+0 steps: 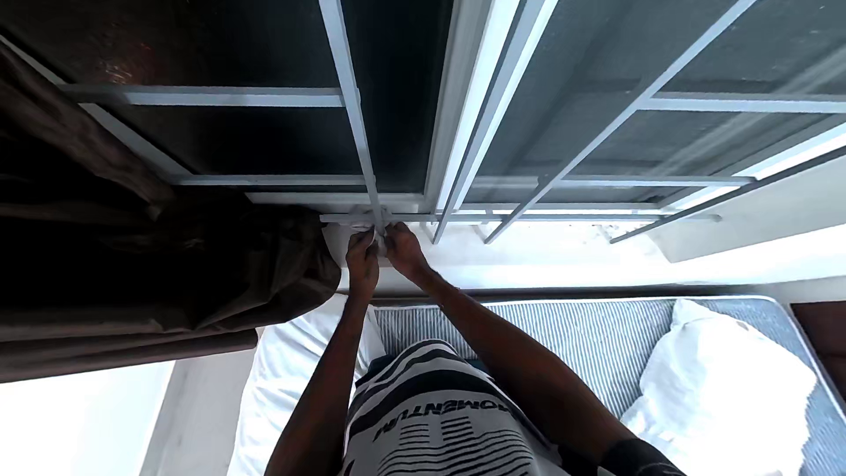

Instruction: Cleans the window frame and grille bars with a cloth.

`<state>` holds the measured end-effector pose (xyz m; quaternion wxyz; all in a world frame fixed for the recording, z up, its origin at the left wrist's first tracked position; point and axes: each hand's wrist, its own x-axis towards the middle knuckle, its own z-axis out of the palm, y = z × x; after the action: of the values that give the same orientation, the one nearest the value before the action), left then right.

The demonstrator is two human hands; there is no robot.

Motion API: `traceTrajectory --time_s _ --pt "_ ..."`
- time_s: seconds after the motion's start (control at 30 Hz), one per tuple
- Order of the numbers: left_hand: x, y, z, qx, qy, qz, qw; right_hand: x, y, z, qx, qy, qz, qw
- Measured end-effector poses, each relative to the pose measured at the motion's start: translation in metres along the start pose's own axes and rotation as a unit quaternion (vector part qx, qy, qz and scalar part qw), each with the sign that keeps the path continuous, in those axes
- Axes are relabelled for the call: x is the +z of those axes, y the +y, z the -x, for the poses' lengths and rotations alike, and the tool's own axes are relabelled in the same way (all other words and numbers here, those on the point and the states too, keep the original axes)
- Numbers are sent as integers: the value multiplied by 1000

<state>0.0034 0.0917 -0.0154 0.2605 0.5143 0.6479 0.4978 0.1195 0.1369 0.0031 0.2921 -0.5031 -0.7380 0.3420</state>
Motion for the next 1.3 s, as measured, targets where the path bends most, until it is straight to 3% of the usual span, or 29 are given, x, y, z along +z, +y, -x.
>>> traceTrajectory --time_s 0.17,0.27,0.37,0.5,0.6,0.7,0.87,0.97,1.1,1.3 --pt "-1 48 15 -83 57 121 987 -9 -41 13 67 88 -102 989" --pt "4 57 20 -65 63 100 991 -7 -45 18 70 104 -106 987" --pt "7 36 19 15 50 36 998 -4 -34 13 46 71 -42 995" --pt "4 13 30 29 -33 -97 994 3 -11 4 29 -27 108 993" --pt "4 6 29 60 -42 -142 987 8 -3 4 11 -75 235 969" --pt "1 11 28 57 -30 -144 988 9 -5 7 14 -98 280 955" --pt "-24 34 20 -57 -103 -99 988 -2 -12 13 62 -85 172 979" --pt "-43 39 22 -125 -120 28 985 2 -7 22 48 -26 58 997" --pt "-70 66 39 -218 -76 221 948 2 -4 40 -3 68 -102 992" --pt "-107 127 39 -207 -6 446 871 -31 -46 69 -58 14 -252 966"
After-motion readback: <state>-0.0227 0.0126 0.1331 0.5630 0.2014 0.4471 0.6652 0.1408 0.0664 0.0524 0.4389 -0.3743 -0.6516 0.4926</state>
